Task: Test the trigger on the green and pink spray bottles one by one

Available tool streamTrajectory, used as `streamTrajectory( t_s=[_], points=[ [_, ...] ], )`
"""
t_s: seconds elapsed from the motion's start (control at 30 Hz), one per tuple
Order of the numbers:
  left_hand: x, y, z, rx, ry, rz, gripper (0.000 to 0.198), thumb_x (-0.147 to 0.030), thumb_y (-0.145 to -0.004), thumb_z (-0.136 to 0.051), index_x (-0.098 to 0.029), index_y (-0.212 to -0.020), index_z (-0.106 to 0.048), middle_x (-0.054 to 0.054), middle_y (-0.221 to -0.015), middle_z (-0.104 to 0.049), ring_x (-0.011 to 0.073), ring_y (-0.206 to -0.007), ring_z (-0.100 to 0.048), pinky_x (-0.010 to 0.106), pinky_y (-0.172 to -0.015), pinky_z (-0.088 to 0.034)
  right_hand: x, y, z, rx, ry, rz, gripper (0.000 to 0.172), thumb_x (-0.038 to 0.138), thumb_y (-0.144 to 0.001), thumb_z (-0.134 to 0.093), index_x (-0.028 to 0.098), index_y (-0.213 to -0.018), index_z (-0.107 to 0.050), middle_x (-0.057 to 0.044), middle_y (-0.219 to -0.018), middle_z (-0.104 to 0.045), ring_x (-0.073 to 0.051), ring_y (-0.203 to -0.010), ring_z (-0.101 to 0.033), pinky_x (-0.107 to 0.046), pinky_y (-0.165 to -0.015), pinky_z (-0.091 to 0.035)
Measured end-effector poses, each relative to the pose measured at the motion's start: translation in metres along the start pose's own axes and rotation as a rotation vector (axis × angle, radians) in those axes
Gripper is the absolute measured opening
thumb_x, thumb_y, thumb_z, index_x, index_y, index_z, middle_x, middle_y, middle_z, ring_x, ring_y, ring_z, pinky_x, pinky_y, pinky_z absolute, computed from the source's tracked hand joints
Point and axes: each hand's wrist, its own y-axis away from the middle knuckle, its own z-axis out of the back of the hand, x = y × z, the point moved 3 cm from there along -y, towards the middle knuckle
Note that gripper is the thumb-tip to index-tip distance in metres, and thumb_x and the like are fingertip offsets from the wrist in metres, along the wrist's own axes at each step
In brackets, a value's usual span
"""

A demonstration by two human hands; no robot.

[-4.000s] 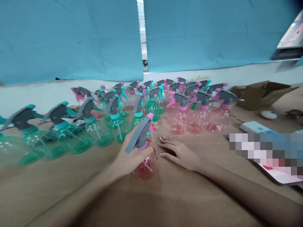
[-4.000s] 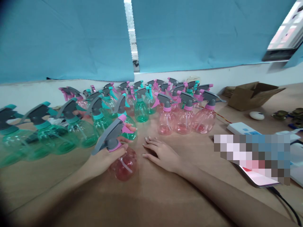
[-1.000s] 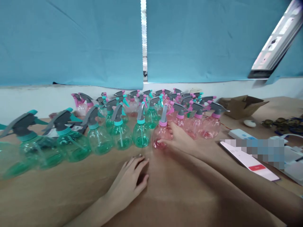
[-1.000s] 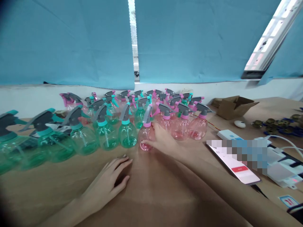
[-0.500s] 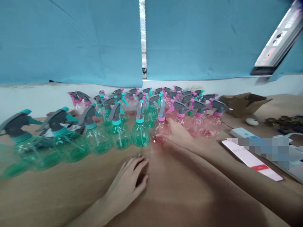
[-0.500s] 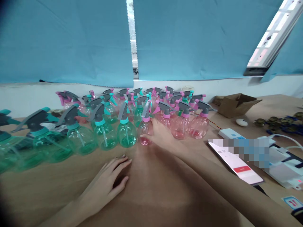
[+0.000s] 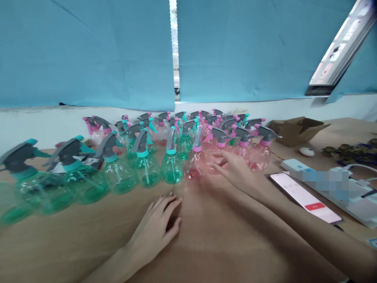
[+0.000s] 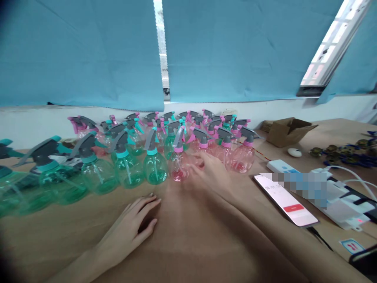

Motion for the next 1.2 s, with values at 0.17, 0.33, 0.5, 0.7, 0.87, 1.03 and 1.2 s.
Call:
streamTrajectory(
  t_s=[0.17,0.33,0.5,0.7,0.87,1.03,1.2],
  points=[
    [0.0,-0.003,0.0,-0.035,0.017,-0.001,0.037,-0.027,-0.089,-0.041,-0.019,-0.125,-0.046,0.01,-0.125,-0.053,0.0252,-0.119,-0.047,0.046,-0.099,-0.041,-0.019,0.013,0.022,-0.07,0.043,-0.064,0.023,0.038,-0.083,-0.054,0.02,-0.094,-0.063,-0.005,-0.088,-0.07,-0.019,-0.064,-0.062,-0.032,-0.062,-0.047],
    [-0.009,-0.013,-0.002,-0.057,0.056,-0.002,0.033,-0.023,-0.089,-0.042,-0.021,-0.12,-0.048,0.009,-0.122,-0.054,0.0241,-0.115,-0.049,0.044,-0.097,-0.042,-0.032,0.009,0.023,-0.17,0.093,-0.069,0.035,0.043,-0.082,-0.054,0.017,-0.105,-0.058,-0.011,-0.104,-0.066,-0.026,-0.086,-0.063,-0.038,-0.073,-0.047],
    [-0.026,-0.027,-0.008,-0.07,0.117,-0.026,0.03,-0.018,-0.087,-0.043,-0.021,-0.116,-0.05,0.008,-0.12,-0.054,0.0223,-0.112,-0.051,0.041,-0.095,-0.044,-0.037,-0.005,0.006,-0.144,0.054,-0.194,0.058,0.049,-0.077,-0.057,0.01,-0.12,-0.05,-0.019,-0.115,-0.06,-0.033,-0.107,-0.056,-0.043,-0.085,-0.044],
    [-0.039,-0.038,-0.012,-0.12,0.113,-0.049,0.029,-0.013,-0.086,-0.043,-0.02,-0.113,-0.051,0.007,-0.116,-0.057,0.0216,-0.107,-0.054,0.041,-0.093,-0.046,-0.041,-0.019,-0.011,-0.088,0.029,-0.331,0.072,0.055,-0.073,-0.059,0.011,-0.127,-0.044,-0.021,-0.11,-0.063,-0.037,-0.101,-0.06,-0.044,-0.077,-0.046],
    [-0.04,-0.039,-0.01,-0.129,0.113,-0.051,0.028,-0.012,-0.086,-0.042,-0.02,-0.111,-0.052,0.007,-0.114,-0.058,0.0218,-0.106,-0.055,0.041,-0.093,-0.046,-0.041,-0.022,-0.013,-0.084,0.031,-0.3,0.062,0.051,-0.071,-0.061,0.015,-0.12,-0.05,-0.018,-0.109,-0.062,-0.035,-0.098,-0.061,-0.043,-0.076,-0.047],
    [-0.039,-0.038,-0.008,-0.161,0.149,-0.048,0.027,-0.013,-0.085,-0.043,-0.021,-0.109,-0.053,0.006,-0.112,-0.059,0.0216,-0.105,-0.056,0.041,-0.092,-0.047,-0.031,-0.003,-0.002,-0.104,0.078,-0.245,0.065,0.056,-0.07,-0.061,0.017,-0.121,-0.047,-0.018,-0.114,-0.056,-0.034,-0.1,-0.058,-0.044,-0.075,-0.046],
    [-0.041,-0.038,-0.001,-0.148,0.247,0.008,0.022,-0.017,-0.087,-0.043,-0.022,-0.106,-0.053,0.005,-0.111,-0.059,0.0204,-0.107,-0.055,0.04,-0.094,-0.045,-0.002,0.034,0.022,-0.027,0.247,-0.295,0.068,0.069,-0.071,-0.051,0.017,-0.114,-0.051,-0.017,-0.104,-0.057,-0.036,-0.083,-0.062,-0.044,-0.061,-0.048]
  ],
)
